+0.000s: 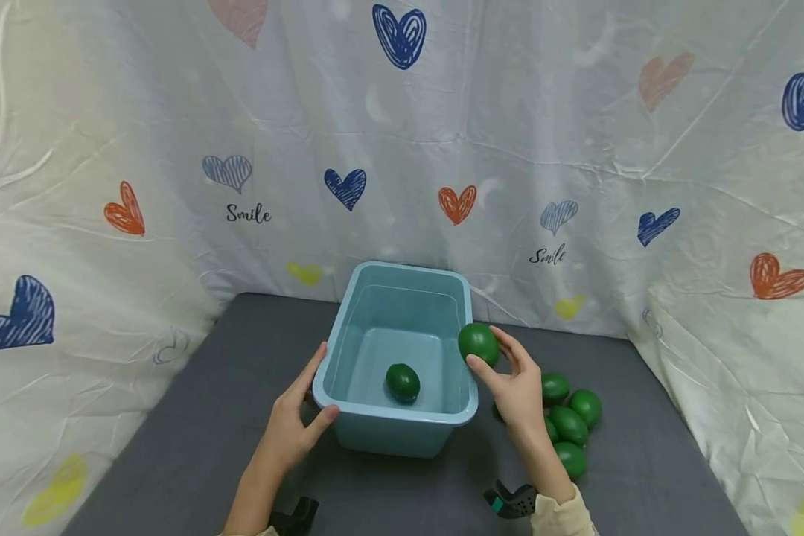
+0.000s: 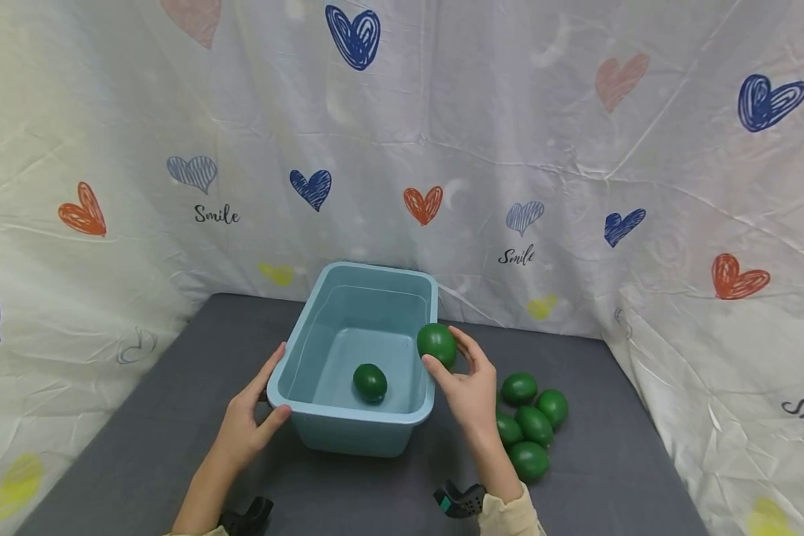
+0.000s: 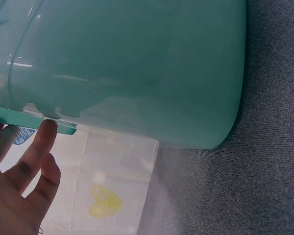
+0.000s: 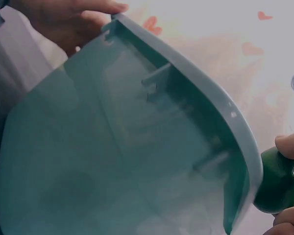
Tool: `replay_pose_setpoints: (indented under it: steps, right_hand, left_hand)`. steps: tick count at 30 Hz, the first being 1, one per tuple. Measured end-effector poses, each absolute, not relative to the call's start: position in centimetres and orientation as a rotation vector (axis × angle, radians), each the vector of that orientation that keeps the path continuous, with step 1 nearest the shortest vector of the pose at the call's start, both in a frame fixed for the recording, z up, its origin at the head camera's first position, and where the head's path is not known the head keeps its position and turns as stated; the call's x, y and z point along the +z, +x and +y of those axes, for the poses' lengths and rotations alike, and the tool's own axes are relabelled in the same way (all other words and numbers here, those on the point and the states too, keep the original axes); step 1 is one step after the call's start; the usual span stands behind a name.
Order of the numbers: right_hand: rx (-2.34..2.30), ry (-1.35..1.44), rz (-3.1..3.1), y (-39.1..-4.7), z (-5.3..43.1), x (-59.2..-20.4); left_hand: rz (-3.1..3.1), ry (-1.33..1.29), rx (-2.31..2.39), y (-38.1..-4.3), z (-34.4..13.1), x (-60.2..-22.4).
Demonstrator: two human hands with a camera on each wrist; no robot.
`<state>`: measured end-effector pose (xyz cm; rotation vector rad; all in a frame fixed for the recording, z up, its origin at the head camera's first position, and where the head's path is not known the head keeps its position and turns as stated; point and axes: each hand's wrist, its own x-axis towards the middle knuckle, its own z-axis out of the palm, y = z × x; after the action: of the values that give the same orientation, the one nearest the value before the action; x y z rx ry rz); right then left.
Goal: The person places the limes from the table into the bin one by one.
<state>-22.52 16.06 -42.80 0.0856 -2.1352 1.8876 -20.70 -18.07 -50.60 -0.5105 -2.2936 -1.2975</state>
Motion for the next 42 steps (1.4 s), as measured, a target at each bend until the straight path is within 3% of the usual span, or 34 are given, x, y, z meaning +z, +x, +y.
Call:
replay_pose_setpoints:
  steps: [19,42]
  right_hand:
    - [1.739,0.158,-2.245,-23.8,15.0,-42.0]
    - [1.599,0.089,-2.155,-22.3,18.7,-43.3]
  left_hand:
    - [-2.278,-0.524,-1.309,-20.8,-17.7,-51.0]
    - [-2.269,-0.517,-1.314,-21.0,-17.8,-50.9]
